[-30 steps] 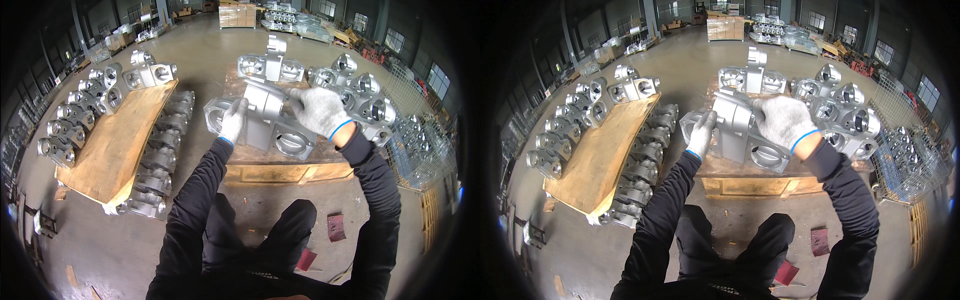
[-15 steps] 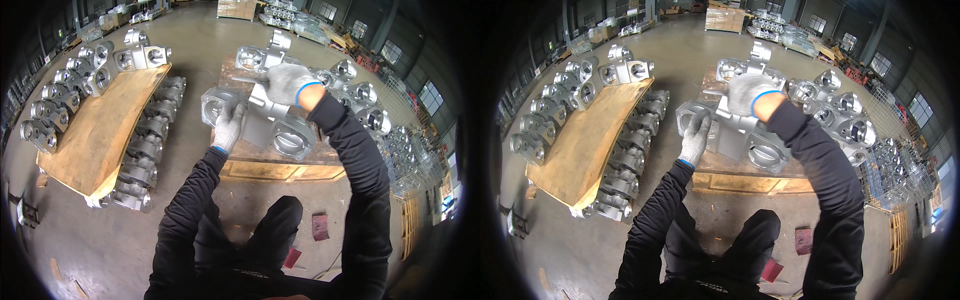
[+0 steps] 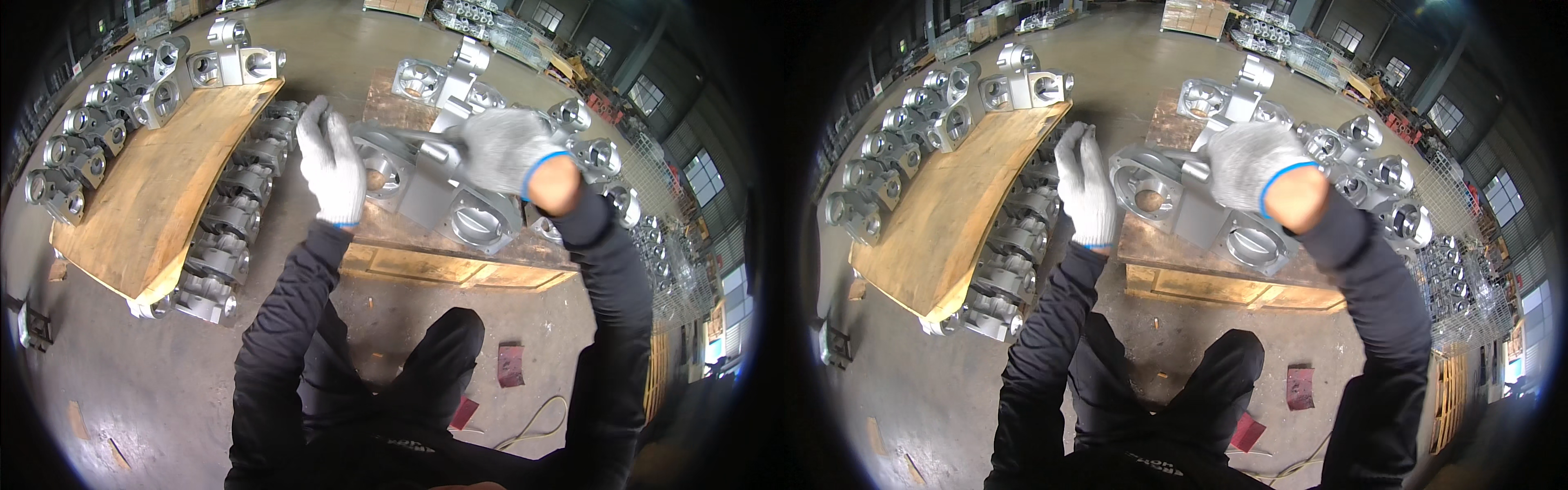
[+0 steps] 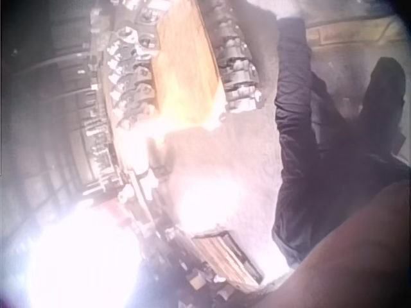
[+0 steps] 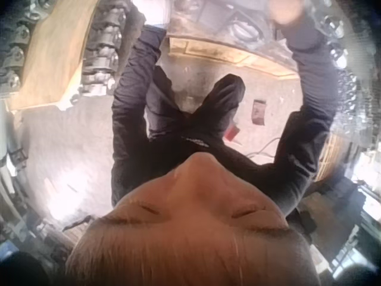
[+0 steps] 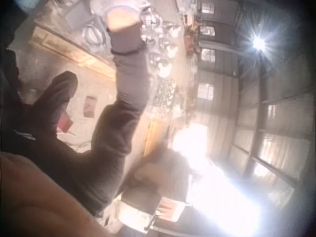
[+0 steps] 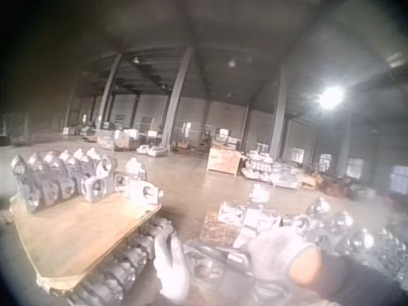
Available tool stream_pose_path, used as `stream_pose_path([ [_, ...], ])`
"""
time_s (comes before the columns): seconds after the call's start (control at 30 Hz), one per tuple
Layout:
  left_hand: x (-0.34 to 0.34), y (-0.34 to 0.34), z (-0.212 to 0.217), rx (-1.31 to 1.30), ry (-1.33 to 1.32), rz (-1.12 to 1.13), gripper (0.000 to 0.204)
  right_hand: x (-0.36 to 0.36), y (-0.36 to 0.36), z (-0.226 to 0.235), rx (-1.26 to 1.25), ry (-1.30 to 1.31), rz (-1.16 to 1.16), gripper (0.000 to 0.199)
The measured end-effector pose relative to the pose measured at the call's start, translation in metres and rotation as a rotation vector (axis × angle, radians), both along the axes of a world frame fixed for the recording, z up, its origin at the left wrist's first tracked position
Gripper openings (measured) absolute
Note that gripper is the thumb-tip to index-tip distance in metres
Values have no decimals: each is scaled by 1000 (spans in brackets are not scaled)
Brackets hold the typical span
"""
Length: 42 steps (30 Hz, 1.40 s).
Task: The person uses a metal file to deburr the edges and surfaces of a large cast metal part. They repeatedly reposition the part on a wooden workbench, file different edges and recessed areas, and rotate the part to access all sides.
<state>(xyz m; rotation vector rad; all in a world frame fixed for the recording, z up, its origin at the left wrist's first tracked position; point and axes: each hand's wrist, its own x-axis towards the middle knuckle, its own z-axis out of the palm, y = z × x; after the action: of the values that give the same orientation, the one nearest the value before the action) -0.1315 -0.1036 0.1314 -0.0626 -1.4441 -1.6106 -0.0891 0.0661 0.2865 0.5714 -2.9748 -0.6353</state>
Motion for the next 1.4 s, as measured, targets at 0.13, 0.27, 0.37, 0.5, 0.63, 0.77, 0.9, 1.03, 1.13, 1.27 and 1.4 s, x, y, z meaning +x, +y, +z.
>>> stream_pose_path([
  [0.13, -15, 17, 22, 56, 29, -17, 32, 1, 7, -14, -202, 45, 111, 35],
  [0.27, -31, 31, 33, 16, -12, -45, 32, 43, 60, 13, -416, 201, 73, 39],
  [0.37, -47, 65, 47, -294, -452, -210, 64, 63, 104, 16, -515, 417, 37, 41],
  [0.5, -62, 104, 44, -482, -612, -414, 59, 54, 137, -1, -684, 463, -29, 47],
  [0.63, -47, 96, 9, -393, -429, -364, 50, 50, 145, -19, -1026, 186, -162, 56],
  [0.77, 9, 65, -44, -432, -65, -209, 35, 66, 143, -22, -1169, -222, -277, 61],
  [0.9, 75, 46, -105, -546, -58, 123, 30, 72, 112, -23, -1014, -387, -141, 53],
  [1.03, 107, 59, -144, 213, -49, -49, 28, 78, 69, -14, -620, -376, 117, 45],
  [1.13, 127, 57, -154, 594, -54, -202, 37, 85, 56, 9, -453, -471, 58, 44],
  [1.27, 140, 52, -149, 332, -135, -151, 45, 76, 31, 12, -276, -567, 44, 45],
  [1.4, 139, 53, -140, 323, -128, -130, 48, 65, -8, -8, -252, -557, 149, 43],
])
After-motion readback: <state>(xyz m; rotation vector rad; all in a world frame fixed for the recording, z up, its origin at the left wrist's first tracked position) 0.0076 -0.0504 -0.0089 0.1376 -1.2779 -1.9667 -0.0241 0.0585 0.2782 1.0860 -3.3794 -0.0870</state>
